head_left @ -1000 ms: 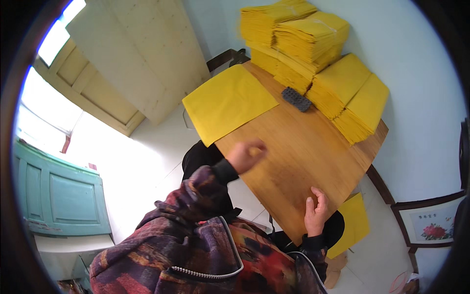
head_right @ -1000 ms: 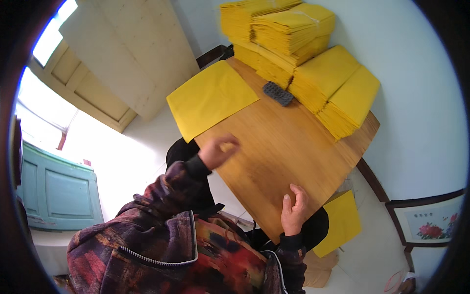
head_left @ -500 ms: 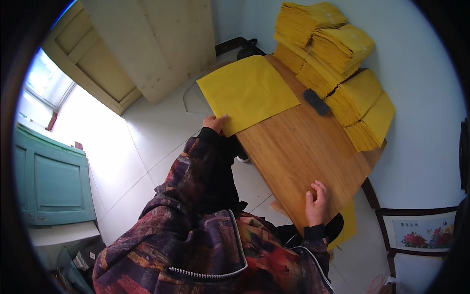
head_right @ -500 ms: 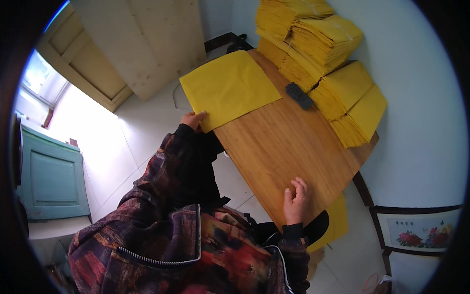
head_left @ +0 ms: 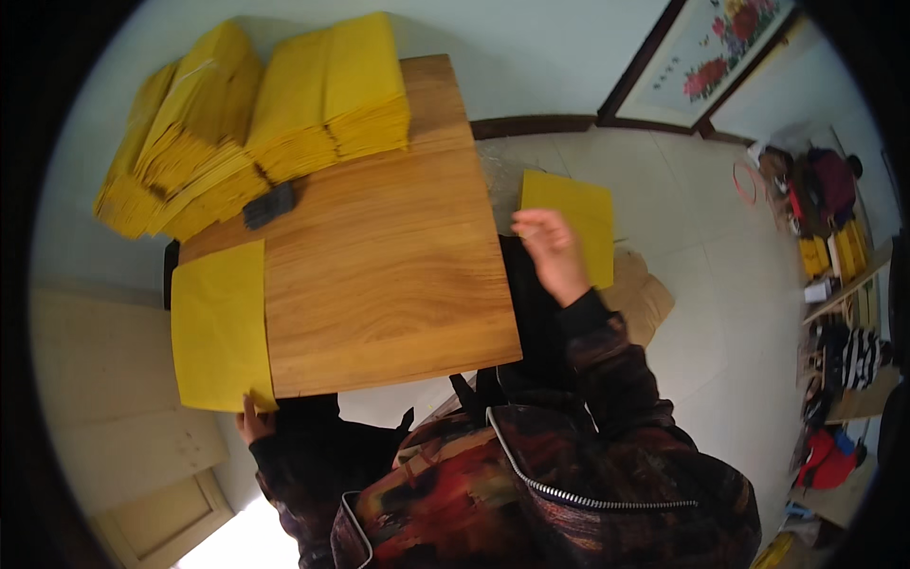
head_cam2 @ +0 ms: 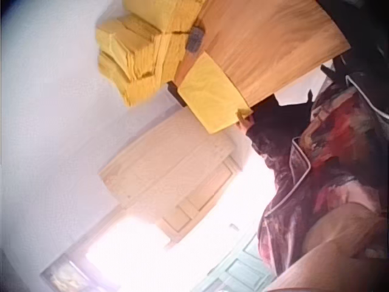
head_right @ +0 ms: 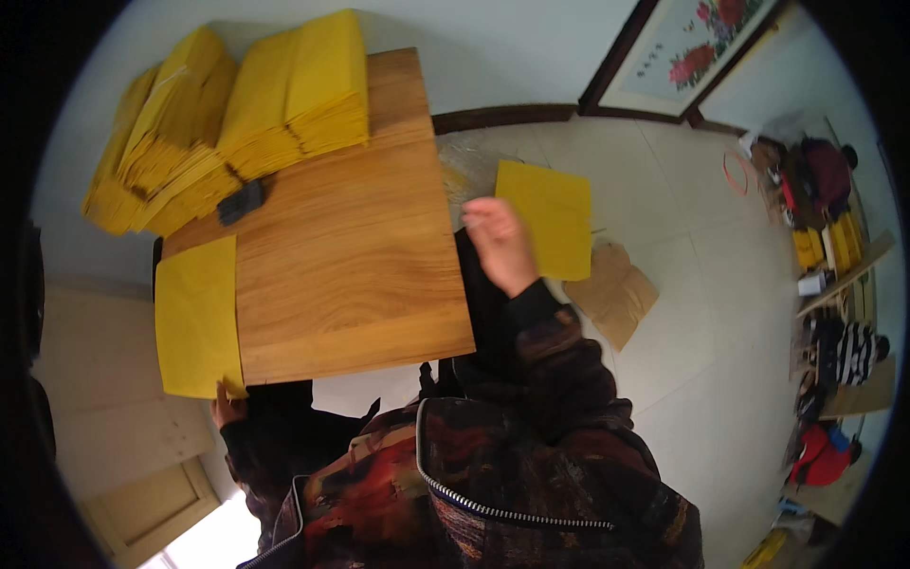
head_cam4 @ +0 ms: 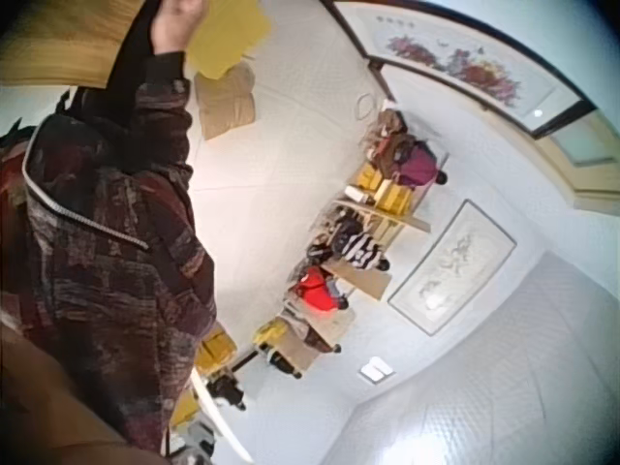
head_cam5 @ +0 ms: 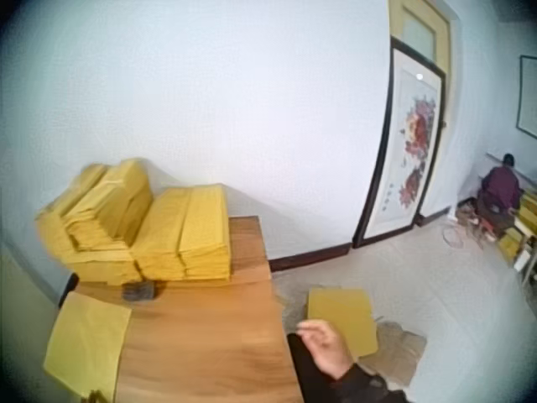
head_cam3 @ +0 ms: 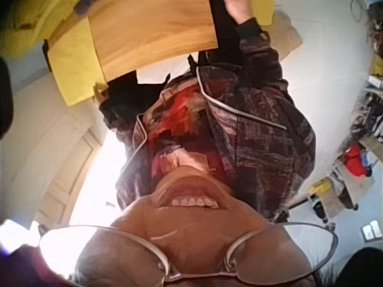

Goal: The person repeatedly folds yellow paper sheets on a wooden table, aligning edges and pressing creases. They stack folded sheets and continue folding additional sheets from a nearby pile.

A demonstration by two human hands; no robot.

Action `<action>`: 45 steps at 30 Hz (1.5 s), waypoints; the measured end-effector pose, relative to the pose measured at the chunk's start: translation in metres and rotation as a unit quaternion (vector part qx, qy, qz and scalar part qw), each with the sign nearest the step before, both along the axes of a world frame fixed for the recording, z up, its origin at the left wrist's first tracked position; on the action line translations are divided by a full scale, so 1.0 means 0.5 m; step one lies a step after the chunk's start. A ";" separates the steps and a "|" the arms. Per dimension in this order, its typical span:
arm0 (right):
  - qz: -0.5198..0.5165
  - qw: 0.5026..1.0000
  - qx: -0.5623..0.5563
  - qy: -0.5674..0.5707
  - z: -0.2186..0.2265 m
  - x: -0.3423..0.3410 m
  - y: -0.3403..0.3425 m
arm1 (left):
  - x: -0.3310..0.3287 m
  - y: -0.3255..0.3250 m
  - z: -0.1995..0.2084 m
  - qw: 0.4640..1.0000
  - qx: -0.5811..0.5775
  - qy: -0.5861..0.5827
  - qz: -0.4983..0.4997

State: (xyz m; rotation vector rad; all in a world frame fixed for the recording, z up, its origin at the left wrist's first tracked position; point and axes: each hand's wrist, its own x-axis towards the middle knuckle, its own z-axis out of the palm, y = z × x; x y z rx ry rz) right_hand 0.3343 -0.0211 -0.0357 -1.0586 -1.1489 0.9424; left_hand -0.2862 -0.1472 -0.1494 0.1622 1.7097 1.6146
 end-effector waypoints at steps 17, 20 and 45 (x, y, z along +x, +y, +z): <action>-0.036 0.735 -0.407 -0.541 -0.513 0.216 -0.010 | 0.697 0.248 0.250 0.526 0.054 0.617 -0.583; 0.034 0.663 -0.418 -0.621 -0.548 0.215 0.031 | 0.709 0.266 0.248 0.520 0.063 0.627 -0.577; 0.016 0.709 -0.322 -0.627 -0.624 0.258 0.058 | 0.714 0.270 0.243 0.513 0.054 0.640 -0.569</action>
